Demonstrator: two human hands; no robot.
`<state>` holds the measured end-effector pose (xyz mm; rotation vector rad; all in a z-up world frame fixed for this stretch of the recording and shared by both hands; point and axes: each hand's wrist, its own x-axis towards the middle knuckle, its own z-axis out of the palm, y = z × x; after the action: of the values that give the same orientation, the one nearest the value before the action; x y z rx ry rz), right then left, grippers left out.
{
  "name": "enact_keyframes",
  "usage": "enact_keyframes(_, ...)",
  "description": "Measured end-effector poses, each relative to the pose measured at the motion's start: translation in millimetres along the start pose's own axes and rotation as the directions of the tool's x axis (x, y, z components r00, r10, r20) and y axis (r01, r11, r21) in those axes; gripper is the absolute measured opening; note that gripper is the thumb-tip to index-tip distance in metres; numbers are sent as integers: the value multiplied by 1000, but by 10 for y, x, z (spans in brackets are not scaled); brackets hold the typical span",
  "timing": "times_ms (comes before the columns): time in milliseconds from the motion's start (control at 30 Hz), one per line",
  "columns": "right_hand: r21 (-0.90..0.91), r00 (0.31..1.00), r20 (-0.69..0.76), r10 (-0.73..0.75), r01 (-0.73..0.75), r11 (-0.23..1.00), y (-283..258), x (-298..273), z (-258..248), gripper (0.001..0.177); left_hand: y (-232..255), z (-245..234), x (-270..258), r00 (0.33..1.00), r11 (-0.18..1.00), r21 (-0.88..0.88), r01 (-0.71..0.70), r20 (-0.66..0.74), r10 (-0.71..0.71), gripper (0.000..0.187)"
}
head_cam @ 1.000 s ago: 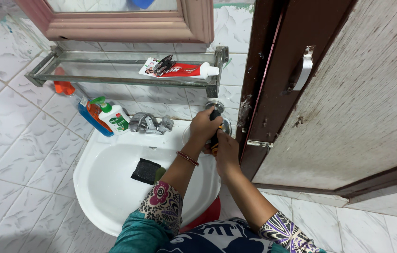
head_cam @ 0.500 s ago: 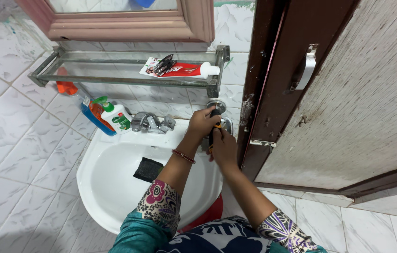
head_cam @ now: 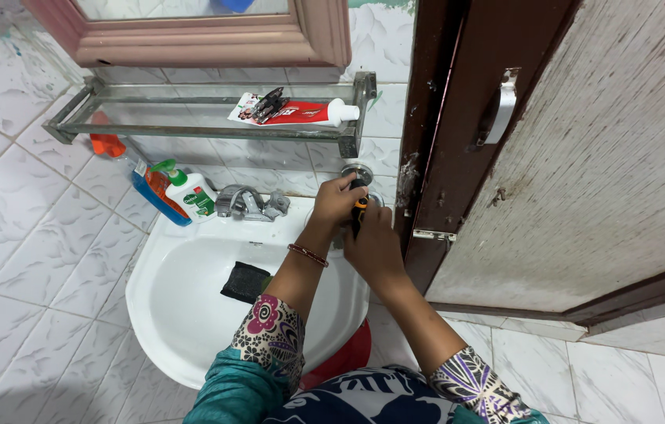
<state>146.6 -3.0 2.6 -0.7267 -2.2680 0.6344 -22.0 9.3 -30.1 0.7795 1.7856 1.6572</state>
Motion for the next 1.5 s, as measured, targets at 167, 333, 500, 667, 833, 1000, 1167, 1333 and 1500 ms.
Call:
enact_keyframes(167,-85,999,38,32,-29,996,-54,22,39,65,72,-29,-98,1000,992,121,29,-14,-27,61)
enact_keyframes(333,-106,976,168,138,-122,987,-129,33,34,71,10,-34,-80,1000,998,68,-11,9,11,62)
enact_keyframes(500,65,977,112,183,-191,979,-101,67,88,69,119,-36,-43,997,885,464,-26,-48,55,62)
enact_keyframes(667,229,976,5,216,-211,950,-53,14,223,57,302,39,-99,989,732,681,-28,-87,119,56)
enact_keyframes(833,387,947,-54,316,-272,881,0,31,302,43,391,86,-139,987,611,788,-77,-26,158,45)
enact_keyframes(1000,803,852,246,463,-447,395,-74,16,228,26,417,81,-161,945,605,769,-207,-3,328,49)
enact_keyframes(1167,866,777,412,475,-497,62,-37,3,-86,24,296,-114,-147,979,801,599,-4,-163,126,46)
enact_keyframes(1333,876,775,402,488,-480,41,-11,-162,-226,24,30,-354,16,886,675,721,-154,-201,418,38)
enact_keyframes(1500,884,793,333,509,-451,124,-12,-218,-307,26,-109,-429,36,972,863,499,74,-229,49,36)
